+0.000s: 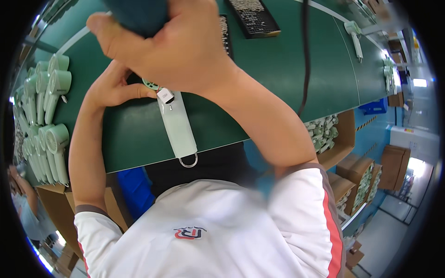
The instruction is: Assembling portable handheld fans on an electronics production line using an electric screwdriver.
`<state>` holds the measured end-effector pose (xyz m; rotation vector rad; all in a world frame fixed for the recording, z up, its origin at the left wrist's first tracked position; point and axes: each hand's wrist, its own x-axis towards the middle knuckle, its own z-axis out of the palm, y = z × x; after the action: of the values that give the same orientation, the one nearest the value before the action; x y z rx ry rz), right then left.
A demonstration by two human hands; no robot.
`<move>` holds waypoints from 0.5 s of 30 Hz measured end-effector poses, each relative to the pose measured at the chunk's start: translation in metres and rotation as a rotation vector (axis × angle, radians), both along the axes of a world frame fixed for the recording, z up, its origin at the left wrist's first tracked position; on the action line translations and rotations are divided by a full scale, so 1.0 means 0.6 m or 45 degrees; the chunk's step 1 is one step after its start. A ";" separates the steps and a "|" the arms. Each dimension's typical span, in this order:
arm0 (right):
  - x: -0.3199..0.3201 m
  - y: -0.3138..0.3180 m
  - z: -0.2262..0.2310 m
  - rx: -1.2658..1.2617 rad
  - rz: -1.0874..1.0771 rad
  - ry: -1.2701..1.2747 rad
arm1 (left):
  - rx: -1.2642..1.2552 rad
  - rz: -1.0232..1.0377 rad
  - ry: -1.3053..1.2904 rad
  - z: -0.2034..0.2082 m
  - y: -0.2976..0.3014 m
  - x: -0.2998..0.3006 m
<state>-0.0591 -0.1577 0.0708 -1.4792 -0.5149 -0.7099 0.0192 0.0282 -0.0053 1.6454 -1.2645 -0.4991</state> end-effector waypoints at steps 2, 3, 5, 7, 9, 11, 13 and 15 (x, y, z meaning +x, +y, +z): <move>0.010 0.000 -0.018 -0.033 -0.137 -0.032 | 0.034 0.001 0.030 -0.005 -0.002 0.002; 0.018 0.001 -0.032 -0.062 -0.232 -0.042 | 0.070 0.047 0.081 -0.010 0.002 0.000; 0.028 -0.004 -0.037 -0.097 -0.341 -0.089 | 0.086 0.055 0.087 -0.015 0.002 -0.004; 0.028 -0.007 -0.031 -0.205 -0.338 -0.016 | 0.177 0.163 0.311 -0.023 0.014 -0.003; 0.006 -0.023 0.003 -0.104 -0.233 0.075 | 0.239 0.174 0.358 -0.020 0.017 0.000; -0.039 -0.066 0.062 0.266 -0.018 0.443 | 0.101 0.069 0.236 -0.014 0.000 -0.004; -0.078 -0.123 0.136 0.482 -0.229 0.744 | 0.110 0.045 0.306 -0.011 -0.014 -0.010; -0.088 -0.187 0.114 0.322 -0.650 0.800 | 0.059 0.026 0.399 0.002 -0.024 -0.007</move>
<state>-0.1119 -0.2701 0.1389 -1.5020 0.4332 -0.6230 0.0148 0.0139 -0.0039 1.5453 -1.0098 -0.7459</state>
